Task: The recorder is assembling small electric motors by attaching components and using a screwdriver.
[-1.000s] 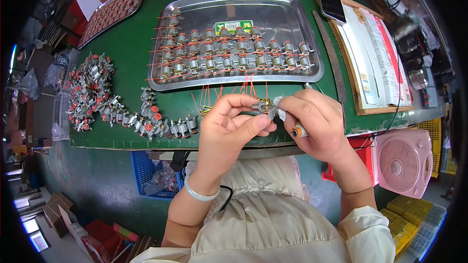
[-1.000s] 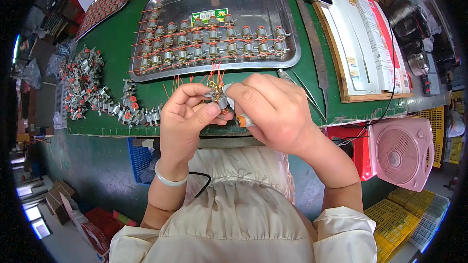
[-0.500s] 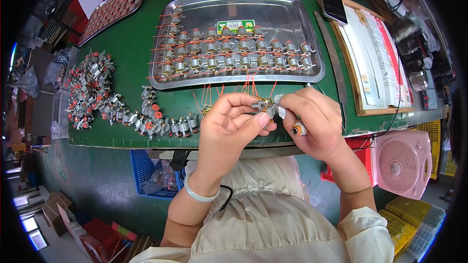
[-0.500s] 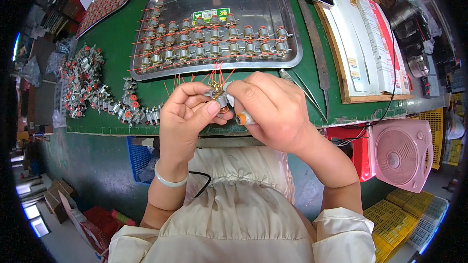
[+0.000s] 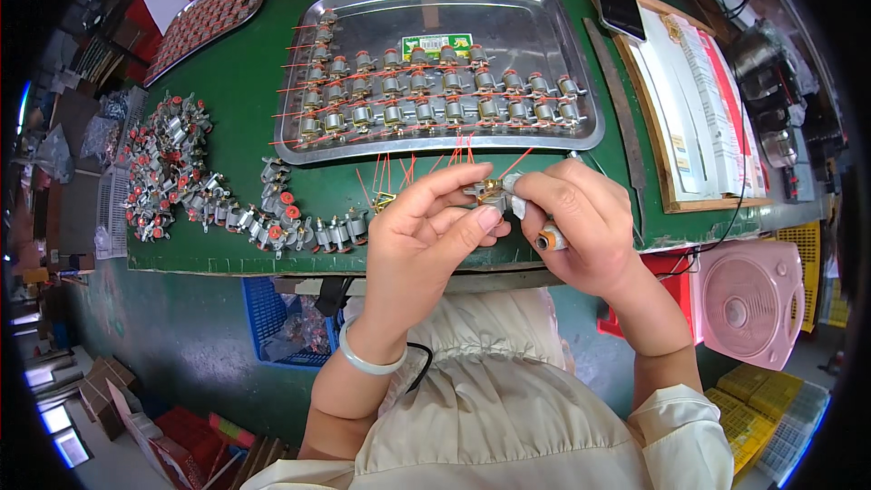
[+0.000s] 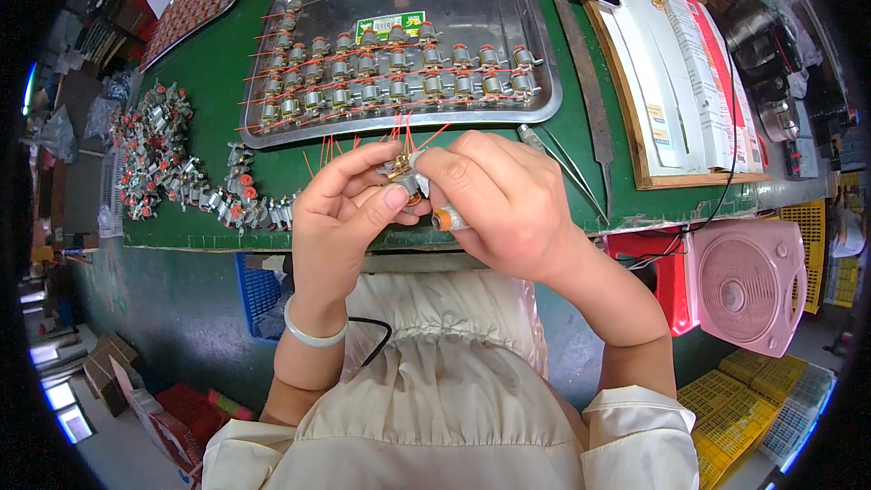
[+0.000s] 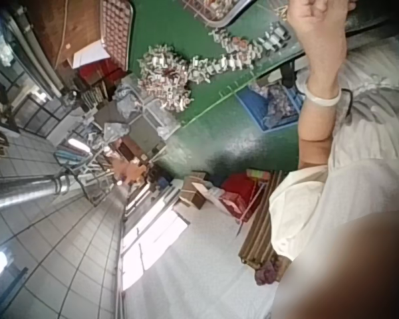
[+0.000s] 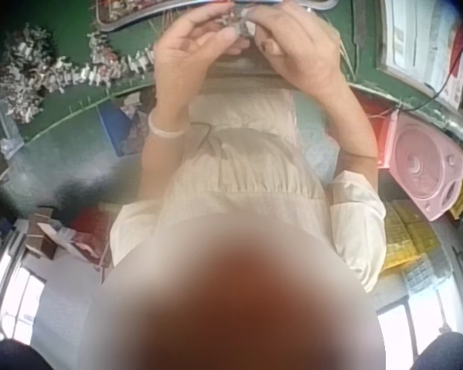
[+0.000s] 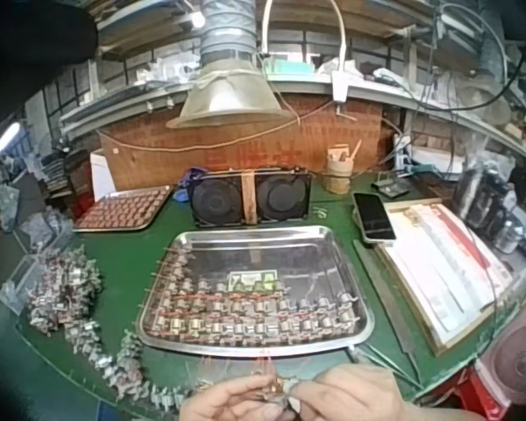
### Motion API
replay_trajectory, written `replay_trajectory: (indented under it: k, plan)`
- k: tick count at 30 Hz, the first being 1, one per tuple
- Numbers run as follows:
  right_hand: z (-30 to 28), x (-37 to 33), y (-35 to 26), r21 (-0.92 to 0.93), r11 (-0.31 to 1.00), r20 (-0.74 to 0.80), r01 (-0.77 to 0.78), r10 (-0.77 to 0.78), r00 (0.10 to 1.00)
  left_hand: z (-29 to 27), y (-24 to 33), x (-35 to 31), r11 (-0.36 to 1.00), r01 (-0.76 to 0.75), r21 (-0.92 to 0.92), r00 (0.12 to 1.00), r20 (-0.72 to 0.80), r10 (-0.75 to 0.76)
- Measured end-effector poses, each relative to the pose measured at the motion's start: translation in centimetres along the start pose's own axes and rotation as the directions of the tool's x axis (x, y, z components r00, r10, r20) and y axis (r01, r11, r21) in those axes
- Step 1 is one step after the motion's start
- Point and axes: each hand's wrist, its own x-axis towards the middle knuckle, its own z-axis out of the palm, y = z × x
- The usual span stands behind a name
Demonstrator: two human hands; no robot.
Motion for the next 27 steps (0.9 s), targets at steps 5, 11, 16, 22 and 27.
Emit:
replay_trajectory:
  k: [5,11,16,22,27]
  plan:
    - [-1.1,0.8,-1.1,0.226,0.949,0.058,-0.219,0.211,0.976,-0.1,-0.7,-0.1,1.0,-0.02,0.022,1.0,-0.016,0.021]
    - [-3.2,2.9,-0.6,0.028,0.992,0.121,-0.124,0.119,0.985,-0.6,-2.6,-0.6,0.864,-0.194,0.464,0.977,0.013,0.213]
    - [-2.5,1.9,-0.8,0.38,0.791,0.11,-0.48,0.476,0.872,-0.6,-3.2,-0.6,0.809,-0.183,0.558,0.98,0.041,0.193]
    - [-2.0,1.3,-0.7,0.403,0.795,0.124,-0.453,0.443,0.888,-0.8,-3.2,-0.6,0.827,-0.172,0.536,0.983,0.045,0.175]
    - [-1.4,1.0,-0.4,0.5,0.74,0.172,-0.45,0.424,0.889,-1.0,-3.2,-0.6,0.841,-0.148,0.52,0.987,0.026,0.157]
